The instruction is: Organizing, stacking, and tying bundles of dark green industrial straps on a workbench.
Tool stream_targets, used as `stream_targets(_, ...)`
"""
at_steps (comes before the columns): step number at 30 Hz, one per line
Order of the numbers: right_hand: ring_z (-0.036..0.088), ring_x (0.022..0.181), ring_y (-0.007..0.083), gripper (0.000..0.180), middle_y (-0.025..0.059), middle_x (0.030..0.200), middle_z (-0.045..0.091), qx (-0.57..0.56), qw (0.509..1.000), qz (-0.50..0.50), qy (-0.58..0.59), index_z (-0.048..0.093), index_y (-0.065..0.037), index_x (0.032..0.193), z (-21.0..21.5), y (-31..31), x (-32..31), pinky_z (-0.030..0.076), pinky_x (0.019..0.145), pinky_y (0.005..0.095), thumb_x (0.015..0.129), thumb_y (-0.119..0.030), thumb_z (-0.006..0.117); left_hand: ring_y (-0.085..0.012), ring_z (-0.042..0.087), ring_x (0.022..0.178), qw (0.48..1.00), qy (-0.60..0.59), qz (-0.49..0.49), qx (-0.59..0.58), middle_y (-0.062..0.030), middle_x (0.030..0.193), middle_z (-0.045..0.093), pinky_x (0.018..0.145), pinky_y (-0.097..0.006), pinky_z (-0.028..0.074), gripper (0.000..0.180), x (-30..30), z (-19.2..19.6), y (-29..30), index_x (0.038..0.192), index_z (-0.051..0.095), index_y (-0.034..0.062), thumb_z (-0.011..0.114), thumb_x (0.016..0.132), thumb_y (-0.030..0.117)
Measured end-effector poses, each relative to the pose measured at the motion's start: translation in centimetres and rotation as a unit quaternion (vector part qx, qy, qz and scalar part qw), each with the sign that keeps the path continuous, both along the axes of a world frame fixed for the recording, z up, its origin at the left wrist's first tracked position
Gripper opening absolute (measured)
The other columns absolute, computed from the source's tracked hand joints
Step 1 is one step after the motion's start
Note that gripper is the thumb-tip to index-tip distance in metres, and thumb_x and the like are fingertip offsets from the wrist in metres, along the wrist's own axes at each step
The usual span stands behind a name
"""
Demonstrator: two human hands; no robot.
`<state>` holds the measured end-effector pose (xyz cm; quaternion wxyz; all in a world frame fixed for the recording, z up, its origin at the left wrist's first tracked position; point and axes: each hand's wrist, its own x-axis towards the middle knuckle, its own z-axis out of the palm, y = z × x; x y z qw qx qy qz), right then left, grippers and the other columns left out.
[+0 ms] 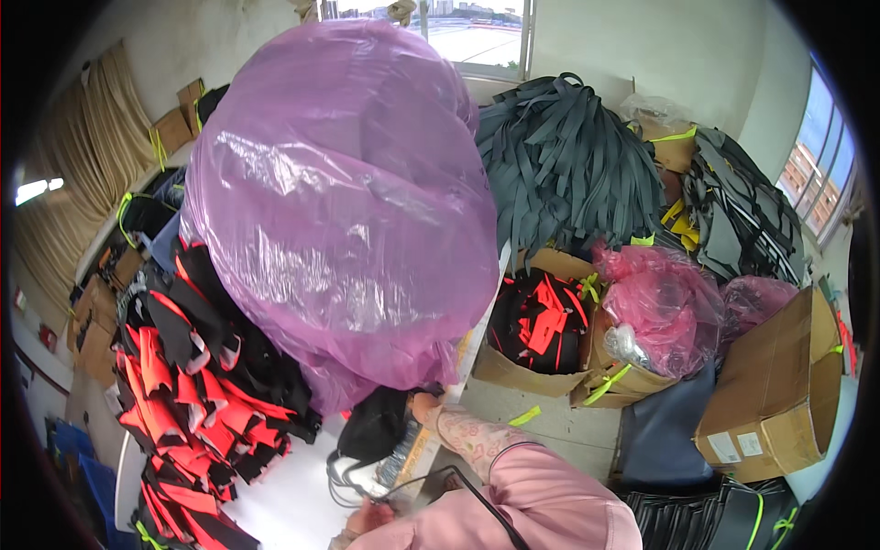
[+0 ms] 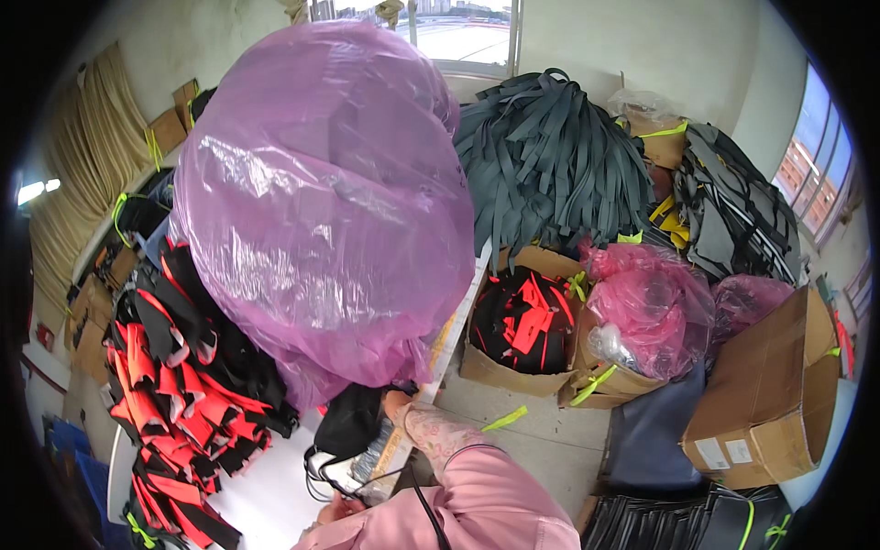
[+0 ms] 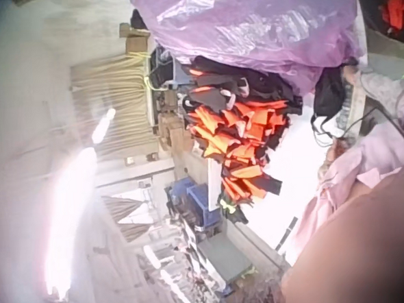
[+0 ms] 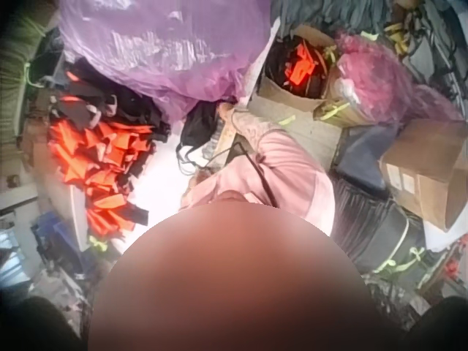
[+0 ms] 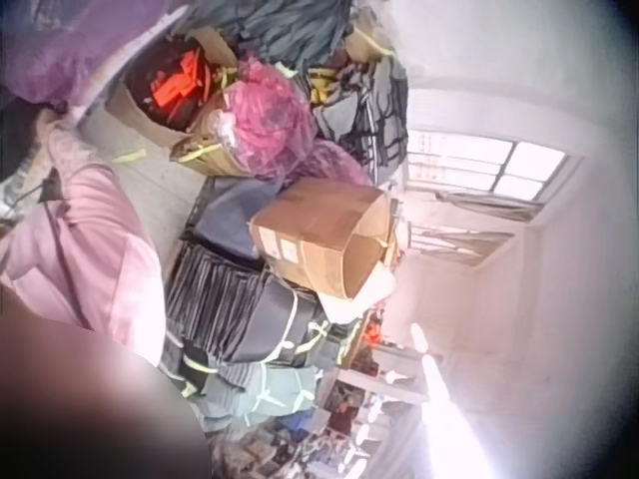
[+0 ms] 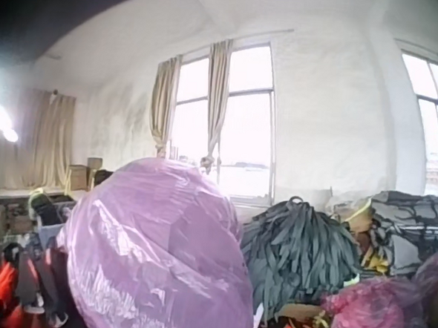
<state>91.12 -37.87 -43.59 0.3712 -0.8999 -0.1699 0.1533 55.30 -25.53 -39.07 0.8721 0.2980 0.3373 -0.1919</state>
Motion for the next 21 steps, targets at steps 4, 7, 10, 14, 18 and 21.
stream_targets(4, 0.066, 0.075, 0.0371, 0.027, 0.0195, 0.082, 0.067, -0.119, 0.954, 0.273, 0.029, 0.069, -0.004, 0.092, 5.5, -2.0, 2.9, 0.052, 0.069, 0.0442, 0.086, -0.028, 0.059, -0.0199, 0.063, 0.084, 0.892, 0.052, -0.269, 0.360, -0.0104, 0.096, 0.067, 0.081, -0.035, 0.050, 0.045, 2.8, 6.1, 2.3, 0.104, 0.061, -0.0002, 0.058, 0.093, 0.043)
stream_targets(7, 0.061, 0.053, 0.0161, 0.032, 0.0034, 0.057, 0.059, -0.073, 0.875, 0.414, 0.240, 0.060, -0.007, 0.070, 9.4, -7.6, 7.6, 0.042, 0.038, 0.0318, 0.095, -0.023, 0.050, -0.0158, 0.058, 0.083, 0.917, -0.037, -0.205, 0.341, -0.0054, 0.091, 0.063, 0.079, -0.031, 0.047, 0.034, 5.4, 15.1, 4.4, 0.095, 0.063, 0.0047, 0.059, 0.092, 0.038)
stream_targets(10, 0.034, 0.047, 0.0041, 0.030, -0.0072, 0.058, 0.037, -0.098, 0.818, 0.330, 0.461, 0.048, -0.013, 0.073, 12.3, -12.7, 15.7, 0.030, 0.038, 0.0231, 0.096, -0.032, 0.052, -0.0253, 0.067, 0.084, 0.880, -0.180, -0.108, 0.425, -0.0171, 0.093, 0.067, 0.075, -0.036, 0.054, 0.038, 7.5, 23.1, 8.1, 0.094, 0.063, -0.0045, 0.064, 0.090, 0.034)
stream_targets(14, 0.052, 0.052, 0.0118, 0.022, -0.0024, 0.062, 0.052, -0.134, 0.933, 0.169, 0.289, 0.062, -0.009, 0.082, 18.0, -19.4, 32.5, 0.042, 0.046, 0.0271, 0.094, -0.026, 0.056, -0.0151, 0.064, 0.083, 0.832, -0.306, -0.093, 0.453, -0.0134, 0.099, 0.067, 0.078, -0.027, 0.051, 0.040, 19.3, 36.7, 7.9, 0.111, 0.058, -0.0053, 0.073, 0.085, 0.021)
stream_targets(18, 0.054, 0.057, 0.0098, 0.021, 0.0022, 0.069, 0.059, 0.237, 0.957, 0.047, 0.161, 0.064, -0.002, 0.092, 22.4, -18.4, 48.2, 0.044, 0.051, 0.0256, 0.091, -0.023, 0.064, -0.0176, 0.066, 0.081, 0.617, -0.384, -0.286, 0.625, -0.0093, 0.091, 0.066, 0.074, -0.029, 0.052, 0.038, 35.3, 46.1, 3.7, 0.107, 0.063, -0.0026, 0.079, 0.079, 0.019)
stream_targets(21, 0.059, 0.067, 0.0138, 0.036, 0.0049, 0.074, 0.063, 0.291, 0.955, -0.005, -0.051, 0.065, 0.001, 0.096, 23.0, -16.0, 59.7, 0.046, 0.061, 0.0295, 0.089, -0.034, 0.065, -0.0222, 0.065, 0.079, 0.506, -0.434, -0.432, 0.608, -0.0099, 0.087, 0.064, 0.070, -0.032, 0.052, 0.036, 49.7, 49.4, -2.1, 0.106, 0.064, 0.0014, 0.078, 0.079, 0.021)
